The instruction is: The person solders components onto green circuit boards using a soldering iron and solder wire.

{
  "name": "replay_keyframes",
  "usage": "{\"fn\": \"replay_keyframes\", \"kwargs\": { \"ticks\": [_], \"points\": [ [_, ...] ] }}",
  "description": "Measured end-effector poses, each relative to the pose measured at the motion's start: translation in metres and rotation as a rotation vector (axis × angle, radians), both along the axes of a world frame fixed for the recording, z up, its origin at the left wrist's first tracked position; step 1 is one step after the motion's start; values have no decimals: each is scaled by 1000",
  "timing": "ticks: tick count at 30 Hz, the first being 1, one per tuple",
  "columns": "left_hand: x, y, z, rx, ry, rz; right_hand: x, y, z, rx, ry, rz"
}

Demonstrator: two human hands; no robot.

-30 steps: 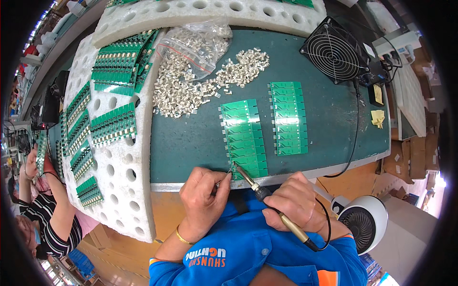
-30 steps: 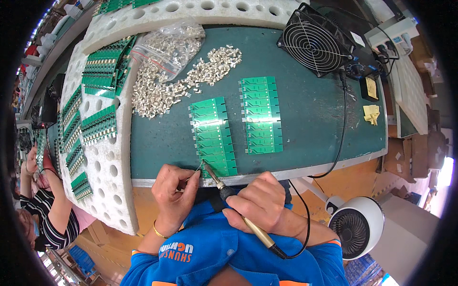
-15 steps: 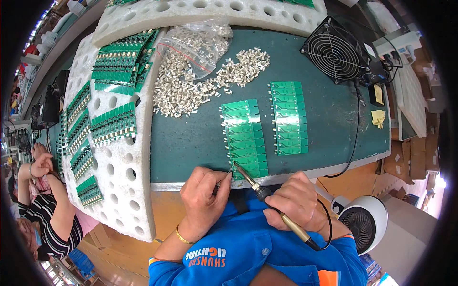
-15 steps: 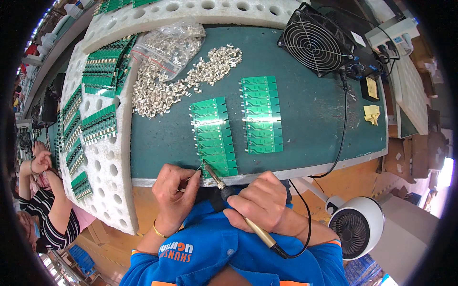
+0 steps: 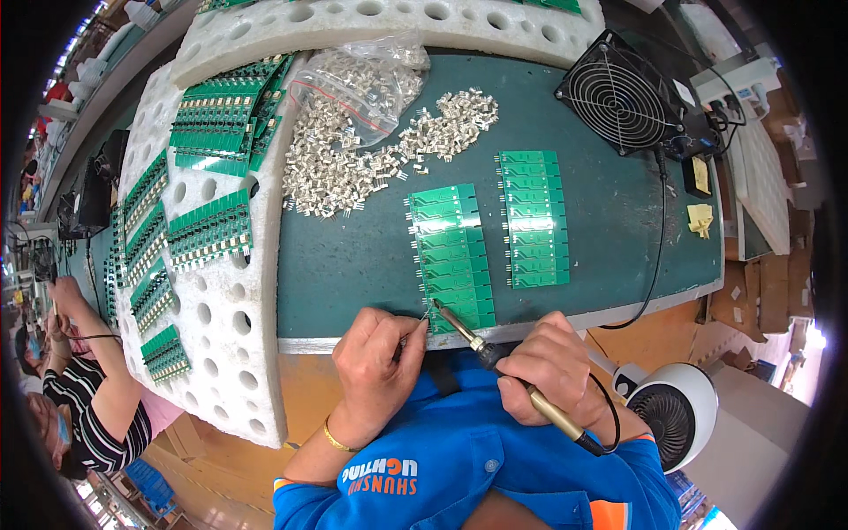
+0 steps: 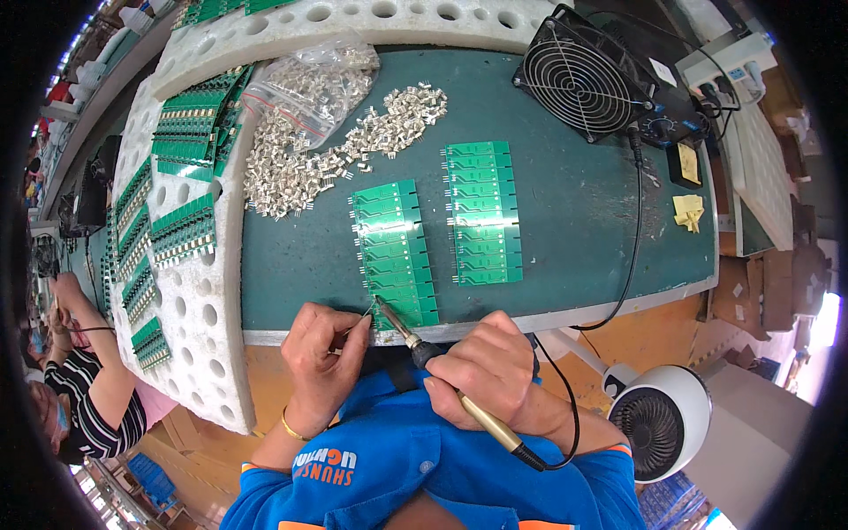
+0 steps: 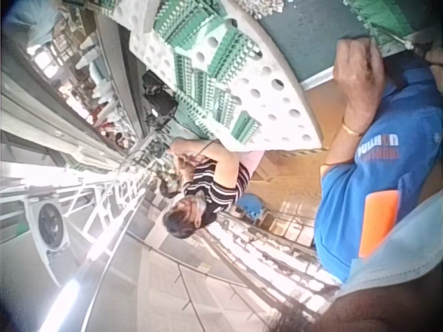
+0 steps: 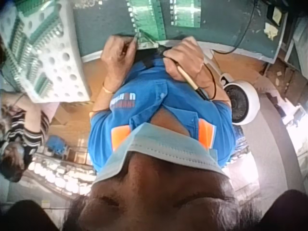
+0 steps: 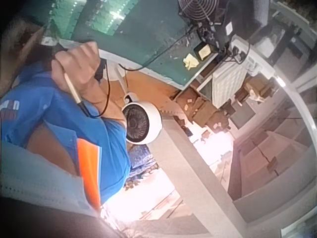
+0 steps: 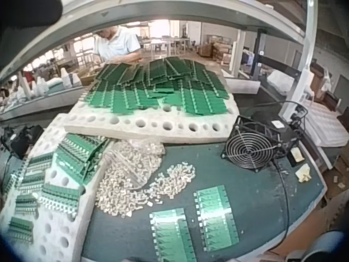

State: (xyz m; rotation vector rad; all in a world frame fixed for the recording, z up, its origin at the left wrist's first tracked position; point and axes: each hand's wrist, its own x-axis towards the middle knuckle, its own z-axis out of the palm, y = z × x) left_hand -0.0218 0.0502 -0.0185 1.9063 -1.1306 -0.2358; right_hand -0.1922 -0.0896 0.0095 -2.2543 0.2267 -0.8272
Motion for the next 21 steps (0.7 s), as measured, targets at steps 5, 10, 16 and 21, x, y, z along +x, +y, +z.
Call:
{"fn": "replay_keyframes", "kwargs": {
  "ticks": [5, 10, 16, 21],
  "points": [
    [-1, -1, 2, -5, -3, 2, 0, 0, -1, 1, -5, 9],
    [-2, -3, 1, -17, 21, 40, -3, 2, 0, -25, 14, 25],
    [1, 0, 1, -27, -9, -14, -3, 2, 2, -43, 23, 46],
    [0, -1, 1, -55, -8, 20, -4, 1, 5, -39, 24, 22]
  ]
}}
